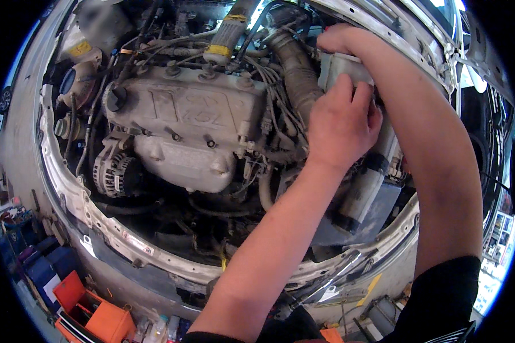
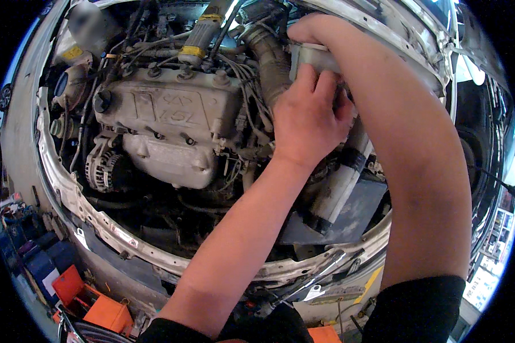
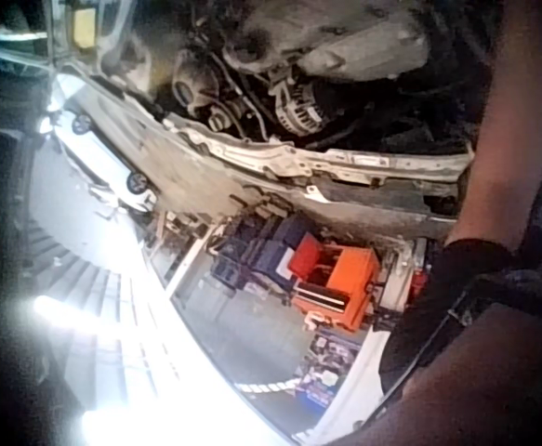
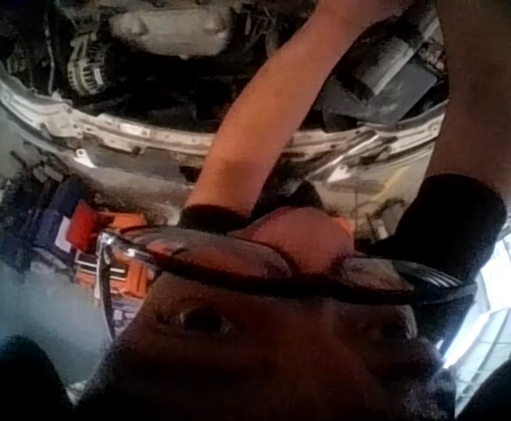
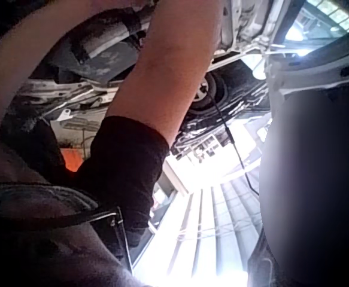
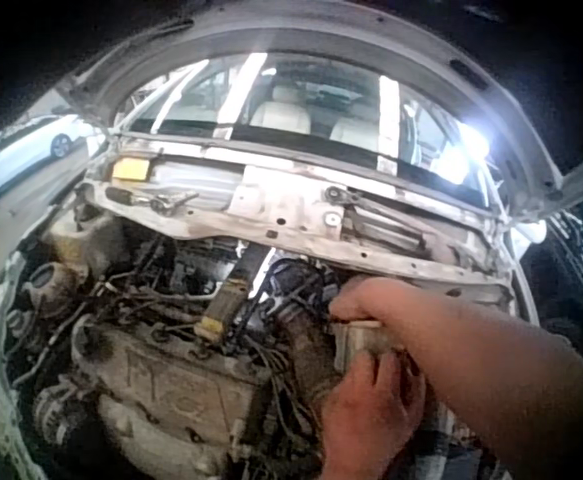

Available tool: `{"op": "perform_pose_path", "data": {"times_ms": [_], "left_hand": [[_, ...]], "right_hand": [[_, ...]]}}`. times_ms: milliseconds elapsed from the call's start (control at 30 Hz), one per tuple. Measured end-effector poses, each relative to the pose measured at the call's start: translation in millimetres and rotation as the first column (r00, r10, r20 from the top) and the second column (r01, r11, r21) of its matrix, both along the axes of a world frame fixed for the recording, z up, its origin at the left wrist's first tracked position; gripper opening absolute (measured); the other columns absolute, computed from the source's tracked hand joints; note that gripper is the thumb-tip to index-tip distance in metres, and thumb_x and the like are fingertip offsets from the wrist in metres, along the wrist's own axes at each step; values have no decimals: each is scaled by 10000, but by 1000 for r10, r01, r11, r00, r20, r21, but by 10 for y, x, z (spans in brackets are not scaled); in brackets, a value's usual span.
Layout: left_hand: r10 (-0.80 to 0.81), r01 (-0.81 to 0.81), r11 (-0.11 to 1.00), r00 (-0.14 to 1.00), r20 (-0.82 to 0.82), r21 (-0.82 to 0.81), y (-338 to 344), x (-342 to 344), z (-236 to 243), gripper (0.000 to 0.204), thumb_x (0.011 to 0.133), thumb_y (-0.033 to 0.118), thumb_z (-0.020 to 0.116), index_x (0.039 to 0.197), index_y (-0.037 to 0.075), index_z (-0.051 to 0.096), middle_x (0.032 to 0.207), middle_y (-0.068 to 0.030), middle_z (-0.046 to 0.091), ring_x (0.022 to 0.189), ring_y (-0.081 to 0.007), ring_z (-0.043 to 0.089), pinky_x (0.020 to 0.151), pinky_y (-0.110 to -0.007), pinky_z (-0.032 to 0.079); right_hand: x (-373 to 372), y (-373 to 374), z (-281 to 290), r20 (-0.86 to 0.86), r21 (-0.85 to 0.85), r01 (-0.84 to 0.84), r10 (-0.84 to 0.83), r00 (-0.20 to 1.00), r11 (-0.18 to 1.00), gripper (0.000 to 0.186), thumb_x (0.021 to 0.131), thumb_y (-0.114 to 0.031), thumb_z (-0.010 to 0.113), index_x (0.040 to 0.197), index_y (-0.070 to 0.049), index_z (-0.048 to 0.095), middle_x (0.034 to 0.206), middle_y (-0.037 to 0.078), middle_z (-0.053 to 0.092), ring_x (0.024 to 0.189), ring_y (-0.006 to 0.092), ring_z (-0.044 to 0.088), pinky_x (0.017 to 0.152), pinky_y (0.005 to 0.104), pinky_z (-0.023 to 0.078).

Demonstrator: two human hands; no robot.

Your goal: The person works under the hood of a white car, using a red-handled screwdriver to remove a plastic cover and then a power tool to detach a component. They move to the interior, disconnect yellow and black wiring harnesses, and remove a long metal frame from the dashboard area.

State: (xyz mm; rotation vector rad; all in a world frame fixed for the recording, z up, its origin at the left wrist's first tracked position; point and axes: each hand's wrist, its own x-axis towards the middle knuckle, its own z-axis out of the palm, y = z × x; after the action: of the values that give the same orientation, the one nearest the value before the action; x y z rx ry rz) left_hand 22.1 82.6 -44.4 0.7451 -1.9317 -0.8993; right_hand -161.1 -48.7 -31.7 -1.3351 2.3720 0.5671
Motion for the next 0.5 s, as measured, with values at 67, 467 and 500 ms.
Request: {"op": "perform_pose_path", "data": {"times_ms": [67,467,500], "left_hand": [[8,-8,1000,1000,5,2,-31,26,-14,268,787,165,738,1037,120,652,990,-133,578,792,-379,666,682,-489,569],[-12,12,1000,999,-32,6,14,-6,13,271,775,167,754,1016,117,640,967,-133,572,774,-377,658,660,-491,563],[-4,4,1000,1000,-29,2,-1,1,12,269,774,165,755,1011,116,638,965,-133,572,772,-376,657,658,-491,563]], "right_hand": [[72,-10,58,29,-15,16,-15,999,1000,499,796,-349,624,1140,-18,767,1202,220,723,1087,333,707,910,437,535],[-107,3,-36,5,5,-58,58,998,998,395,770,-311,610,971,-14,775,1012,206,742,922,326,706,791,437,524],[-74,-39,-31,1,19,-106,106,994,994,386,769,-309,608,955,-14,773,989,203,742,904,324,704,779,434,522]]}}
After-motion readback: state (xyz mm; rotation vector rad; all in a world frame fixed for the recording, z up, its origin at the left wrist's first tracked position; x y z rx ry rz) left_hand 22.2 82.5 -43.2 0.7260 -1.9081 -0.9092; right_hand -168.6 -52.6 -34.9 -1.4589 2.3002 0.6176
